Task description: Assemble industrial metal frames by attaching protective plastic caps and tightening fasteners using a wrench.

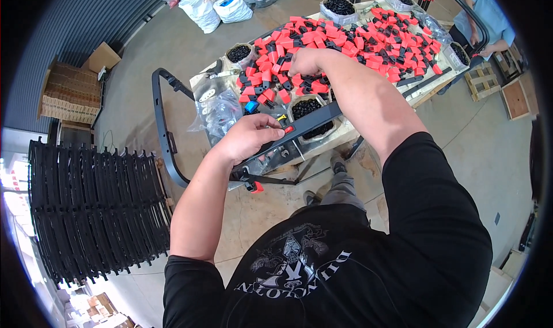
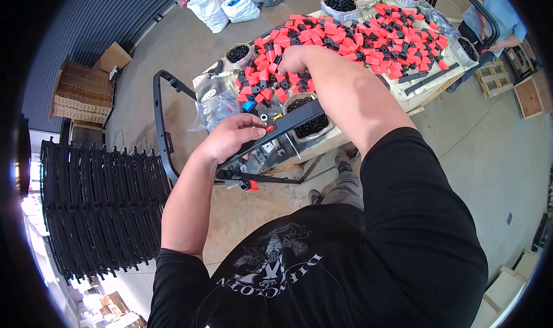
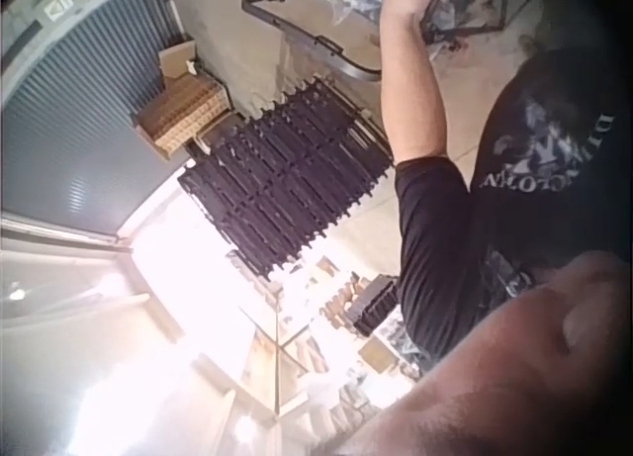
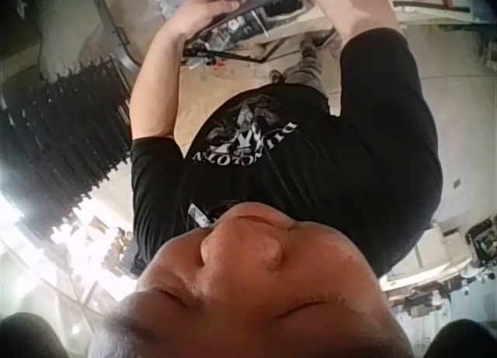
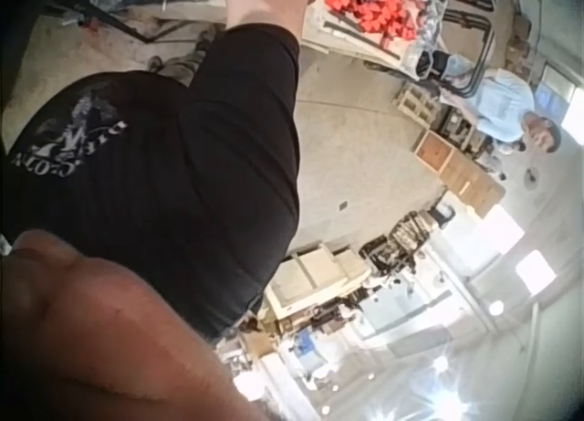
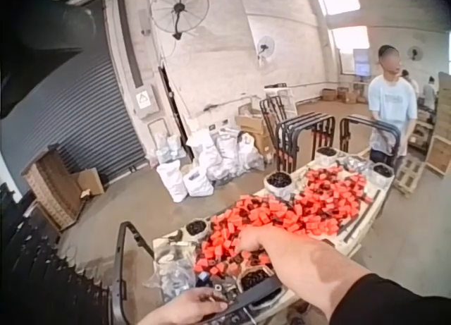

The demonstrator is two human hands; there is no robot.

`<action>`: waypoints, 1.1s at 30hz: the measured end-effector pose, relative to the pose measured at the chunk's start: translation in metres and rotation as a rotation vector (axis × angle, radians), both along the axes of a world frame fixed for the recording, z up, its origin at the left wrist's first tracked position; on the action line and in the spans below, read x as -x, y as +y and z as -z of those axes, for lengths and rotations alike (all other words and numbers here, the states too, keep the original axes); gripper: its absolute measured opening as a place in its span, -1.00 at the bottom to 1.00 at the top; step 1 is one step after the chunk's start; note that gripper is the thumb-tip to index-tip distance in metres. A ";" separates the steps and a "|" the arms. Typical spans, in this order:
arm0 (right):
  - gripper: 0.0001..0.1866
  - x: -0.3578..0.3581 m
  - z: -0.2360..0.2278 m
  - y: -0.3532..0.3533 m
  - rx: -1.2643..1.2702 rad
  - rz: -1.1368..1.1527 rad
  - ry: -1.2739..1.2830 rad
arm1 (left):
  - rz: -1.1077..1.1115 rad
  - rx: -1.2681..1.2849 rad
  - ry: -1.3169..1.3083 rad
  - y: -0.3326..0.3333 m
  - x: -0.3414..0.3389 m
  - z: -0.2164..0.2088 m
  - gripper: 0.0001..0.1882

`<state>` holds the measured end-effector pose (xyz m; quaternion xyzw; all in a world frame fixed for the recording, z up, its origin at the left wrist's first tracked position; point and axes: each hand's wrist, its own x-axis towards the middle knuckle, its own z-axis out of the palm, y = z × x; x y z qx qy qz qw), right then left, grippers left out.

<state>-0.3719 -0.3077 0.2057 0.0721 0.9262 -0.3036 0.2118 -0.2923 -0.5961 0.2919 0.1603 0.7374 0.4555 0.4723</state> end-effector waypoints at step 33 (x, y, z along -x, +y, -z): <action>-0.68 -0.203 -0.087 0.245 0.355 0.175 0.721 | -0.384 -0.060 0.856 0.144 -0.209 -0.009 -0.68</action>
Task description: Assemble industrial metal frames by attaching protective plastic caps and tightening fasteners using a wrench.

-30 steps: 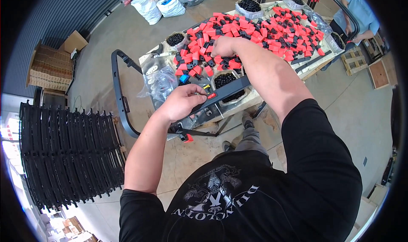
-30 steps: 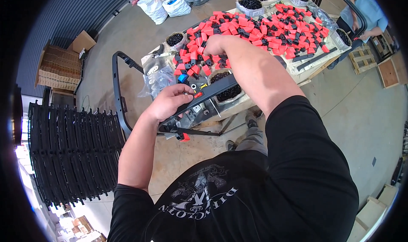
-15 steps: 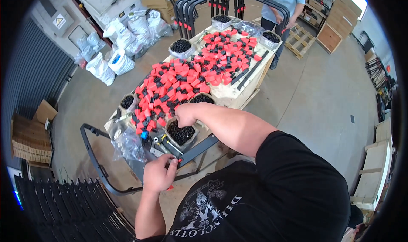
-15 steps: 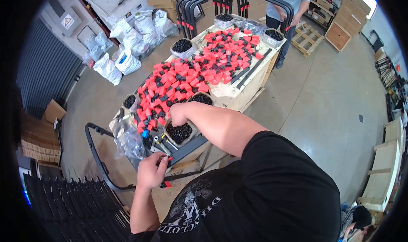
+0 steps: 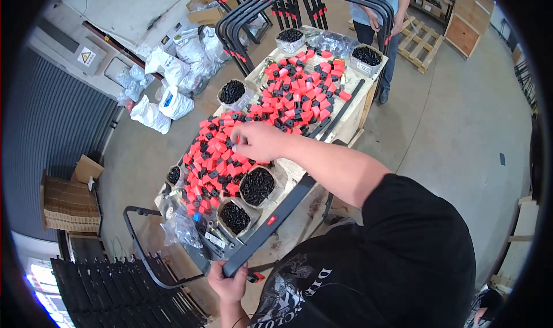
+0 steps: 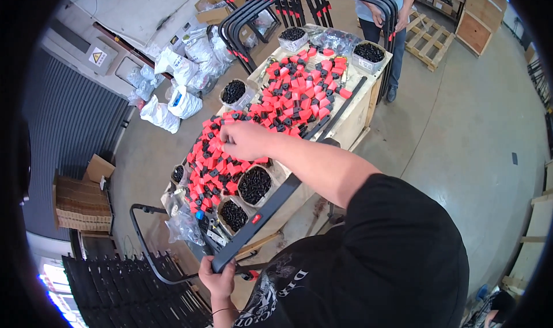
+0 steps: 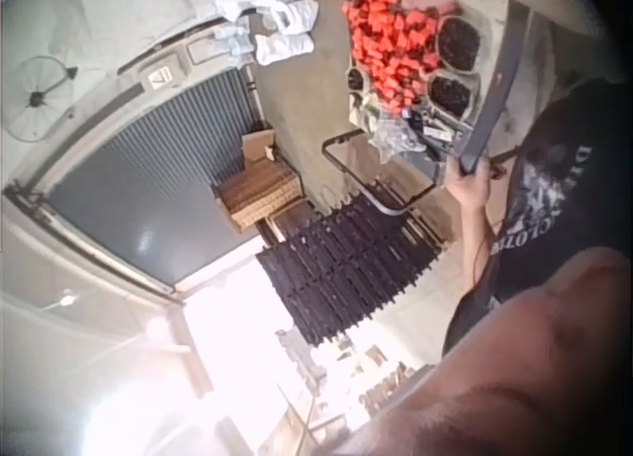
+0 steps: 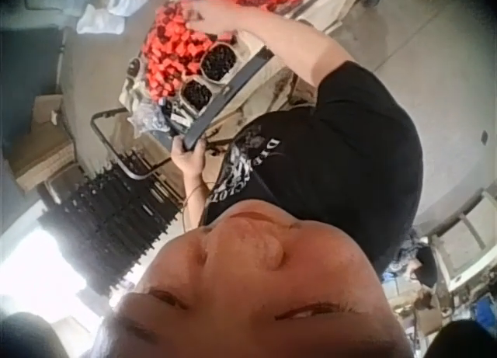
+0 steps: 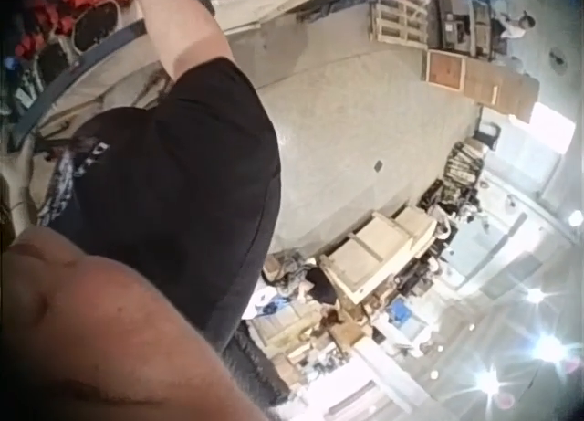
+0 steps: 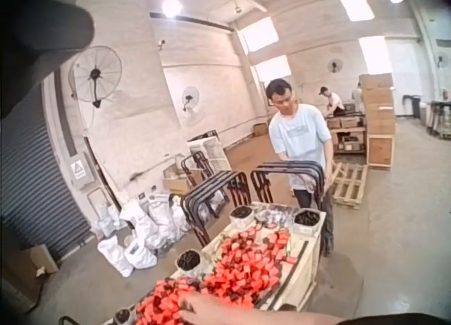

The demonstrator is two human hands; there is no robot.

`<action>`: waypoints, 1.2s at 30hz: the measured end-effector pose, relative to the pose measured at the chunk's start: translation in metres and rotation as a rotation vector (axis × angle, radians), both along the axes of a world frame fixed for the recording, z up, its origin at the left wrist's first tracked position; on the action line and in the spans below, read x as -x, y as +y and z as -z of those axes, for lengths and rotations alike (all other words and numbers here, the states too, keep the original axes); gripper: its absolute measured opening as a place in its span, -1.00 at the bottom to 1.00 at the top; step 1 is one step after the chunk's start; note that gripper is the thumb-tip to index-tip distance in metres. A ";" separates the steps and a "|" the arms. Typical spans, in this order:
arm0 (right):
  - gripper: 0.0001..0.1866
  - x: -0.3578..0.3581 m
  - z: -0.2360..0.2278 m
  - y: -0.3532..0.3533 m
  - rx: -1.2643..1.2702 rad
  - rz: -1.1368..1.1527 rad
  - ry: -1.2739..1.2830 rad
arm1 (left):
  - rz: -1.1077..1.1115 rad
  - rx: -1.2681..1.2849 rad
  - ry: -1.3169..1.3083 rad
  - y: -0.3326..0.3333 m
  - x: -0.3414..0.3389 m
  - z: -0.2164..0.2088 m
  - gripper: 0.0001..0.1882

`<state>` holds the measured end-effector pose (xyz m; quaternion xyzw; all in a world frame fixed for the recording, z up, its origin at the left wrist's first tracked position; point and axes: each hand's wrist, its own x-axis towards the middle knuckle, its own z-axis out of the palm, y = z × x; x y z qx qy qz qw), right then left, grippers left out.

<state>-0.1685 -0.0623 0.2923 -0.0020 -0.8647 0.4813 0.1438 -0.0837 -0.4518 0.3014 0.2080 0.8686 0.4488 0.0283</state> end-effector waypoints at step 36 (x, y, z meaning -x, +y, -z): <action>-0.65 -0.434 0.230 0.171 0.221 1.158 -0.223 | 0.339 -0.158 -0.121 0.433 0.006 0.094 -0.79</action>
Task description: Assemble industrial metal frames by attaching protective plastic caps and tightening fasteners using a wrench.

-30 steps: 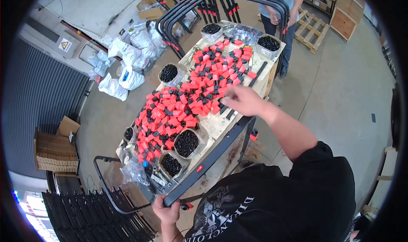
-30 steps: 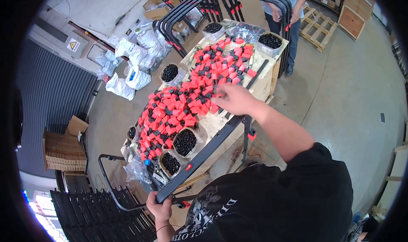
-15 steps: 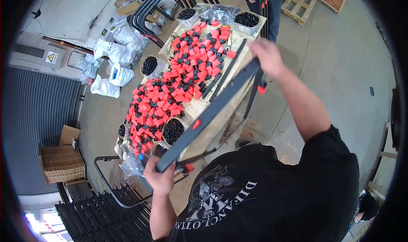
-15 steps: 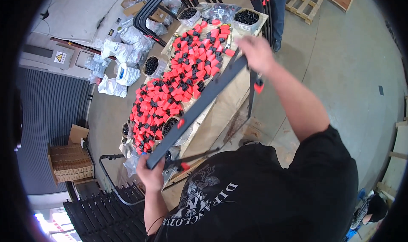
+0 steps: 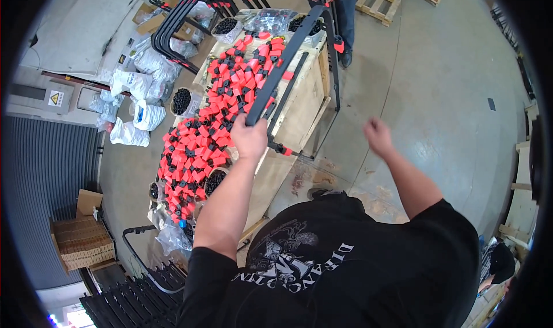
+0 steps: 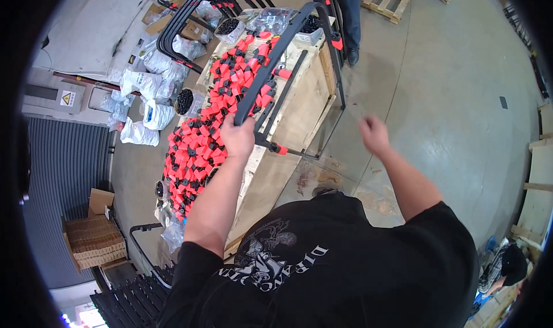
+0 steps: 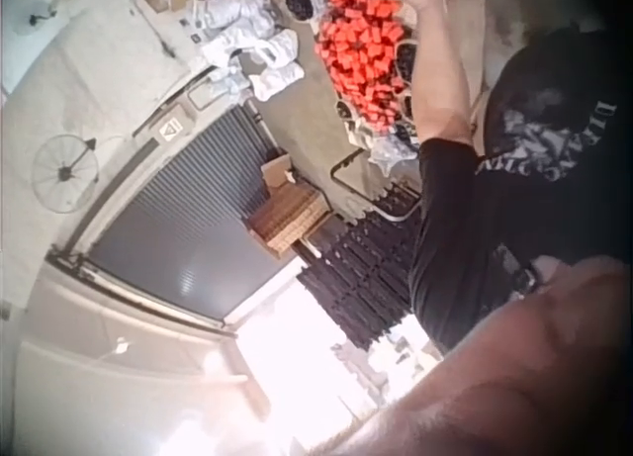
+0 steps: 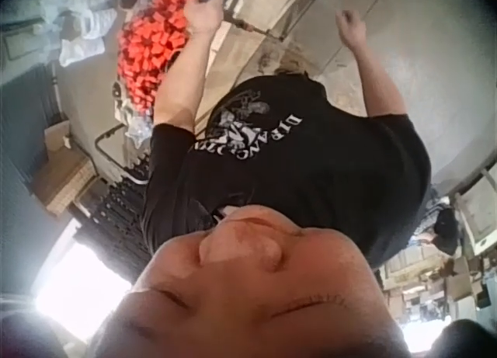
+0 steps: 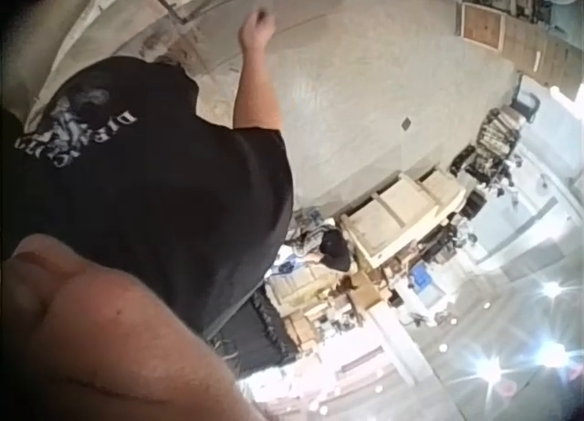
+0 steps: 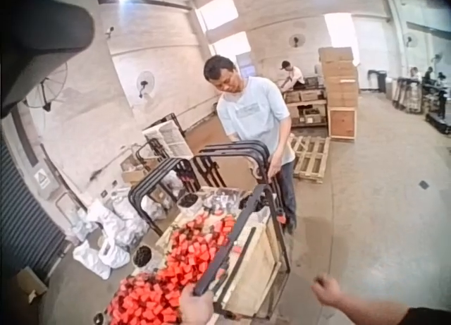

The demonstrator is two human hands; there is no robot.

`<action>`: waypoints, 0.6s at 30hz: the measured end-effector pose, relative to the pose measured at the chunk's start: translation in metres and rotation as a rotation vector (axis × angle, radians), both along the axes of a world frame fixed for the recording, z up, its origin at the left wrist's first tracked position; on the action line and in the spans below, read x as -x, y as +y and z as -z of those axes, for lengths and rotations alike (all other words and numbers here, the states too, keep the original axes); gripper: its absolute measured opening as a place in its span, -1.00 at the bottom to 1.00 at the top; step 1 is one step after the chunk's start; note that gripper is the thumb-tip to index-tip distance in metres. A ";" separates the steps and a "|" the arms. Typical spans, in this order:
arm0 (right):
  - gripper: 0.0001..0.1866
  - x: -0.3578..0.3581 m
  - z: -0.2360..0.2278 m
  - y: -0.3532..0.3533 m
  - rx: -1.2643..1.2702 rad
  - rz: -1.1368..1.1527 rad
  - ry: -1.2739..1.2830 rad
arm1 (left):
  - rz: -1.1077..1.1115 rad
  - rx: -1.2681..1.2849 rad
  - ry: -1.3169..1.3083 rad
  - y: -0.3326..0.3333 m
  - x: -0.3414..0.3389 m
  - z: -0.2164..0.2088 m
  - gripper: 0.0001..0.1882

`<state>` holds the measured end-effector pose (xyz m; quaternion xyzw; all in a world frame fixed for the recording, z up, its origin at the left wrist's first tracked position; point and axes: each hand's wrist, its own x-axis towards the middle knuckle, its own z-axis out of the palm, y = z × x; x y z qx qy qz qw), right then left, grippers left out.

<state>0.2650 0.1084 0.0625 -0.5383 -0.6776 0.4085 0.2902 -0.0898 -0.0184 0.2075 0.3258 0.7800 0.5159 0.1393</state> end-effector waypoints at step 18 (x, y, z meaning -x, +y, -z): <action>-0.64 -0.070 0.124 -0.045 0.681 0.059 -0.438 | 0.024 0.104 0.178 -0.086 0.082 0.022 -0.48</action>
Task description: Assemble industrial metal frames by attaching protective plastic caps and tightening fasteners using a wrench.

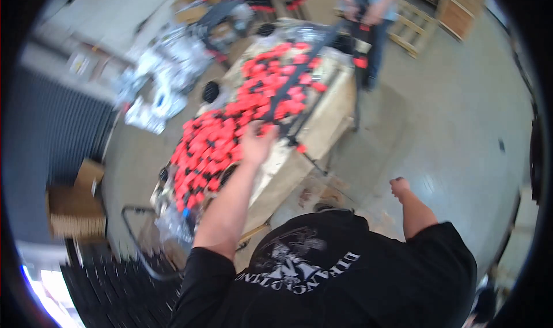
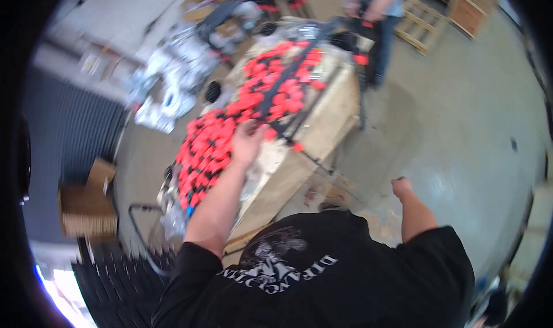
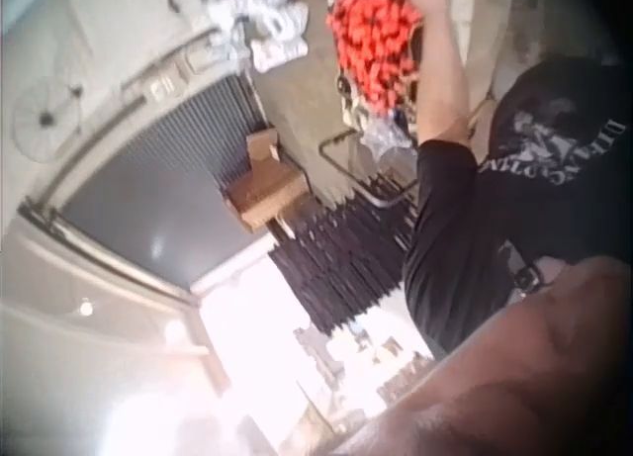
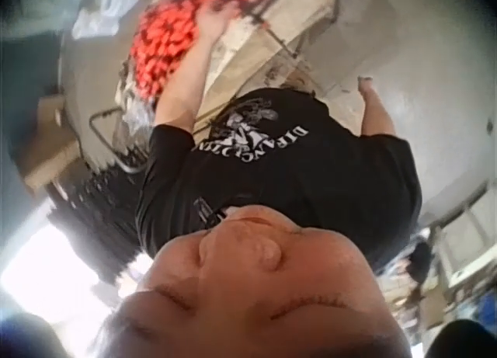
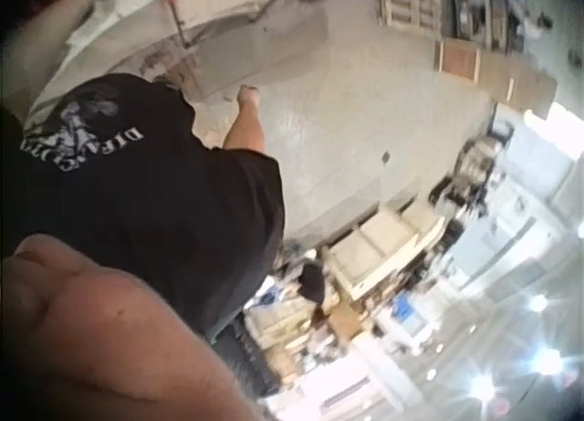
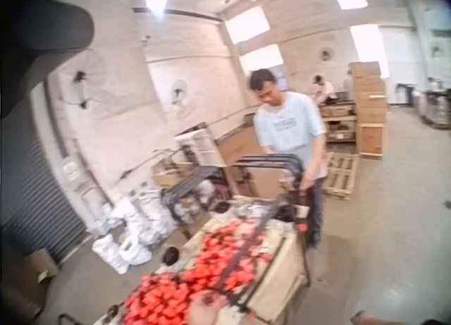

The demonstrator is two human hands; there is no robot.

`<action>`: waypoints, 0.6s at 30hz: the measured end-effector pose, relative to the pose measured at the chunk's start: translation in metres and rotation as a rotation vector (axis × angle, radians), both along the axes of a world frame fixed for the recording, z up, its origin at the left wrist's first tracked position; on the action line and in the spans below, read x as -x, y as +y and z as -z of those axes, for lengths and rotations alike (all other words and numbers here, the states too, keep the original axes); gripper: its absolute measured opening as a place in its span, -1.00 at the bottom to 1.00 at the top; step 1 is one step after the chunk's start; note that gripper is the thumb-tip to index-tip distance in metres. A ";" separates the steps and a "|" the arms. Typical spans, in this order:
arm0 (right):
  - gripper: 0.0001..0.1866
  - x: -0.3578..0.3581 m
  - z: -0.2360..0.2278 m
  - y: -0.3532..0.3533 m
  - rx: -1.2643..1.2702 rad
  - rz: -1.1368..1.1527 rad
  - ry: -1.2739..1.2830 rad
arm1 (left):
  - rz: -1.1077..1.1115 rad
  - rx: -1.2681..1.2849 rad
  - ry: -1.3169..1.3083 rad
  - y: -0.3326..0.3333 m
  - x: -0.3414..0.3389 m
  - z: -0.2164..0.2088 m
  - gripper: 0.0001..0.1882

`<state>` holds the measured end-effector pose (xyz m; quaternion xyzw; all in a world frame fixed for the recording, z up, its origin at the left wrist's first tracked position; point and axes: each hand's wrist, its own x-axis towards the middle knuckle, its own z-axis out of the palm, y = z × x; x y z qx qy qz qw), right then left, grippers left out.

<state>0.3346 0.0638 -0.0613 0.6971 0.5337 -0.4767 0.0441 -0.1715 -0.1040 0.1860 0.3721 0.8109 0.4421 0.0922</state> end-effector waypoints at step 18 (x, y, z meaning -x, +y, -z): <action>-0.65 0.253 -0.013 -0.261 0.085 -1.079 -0.116 | -1.242 0.603 0.409 -0.707 0.148 -0.065 -0.27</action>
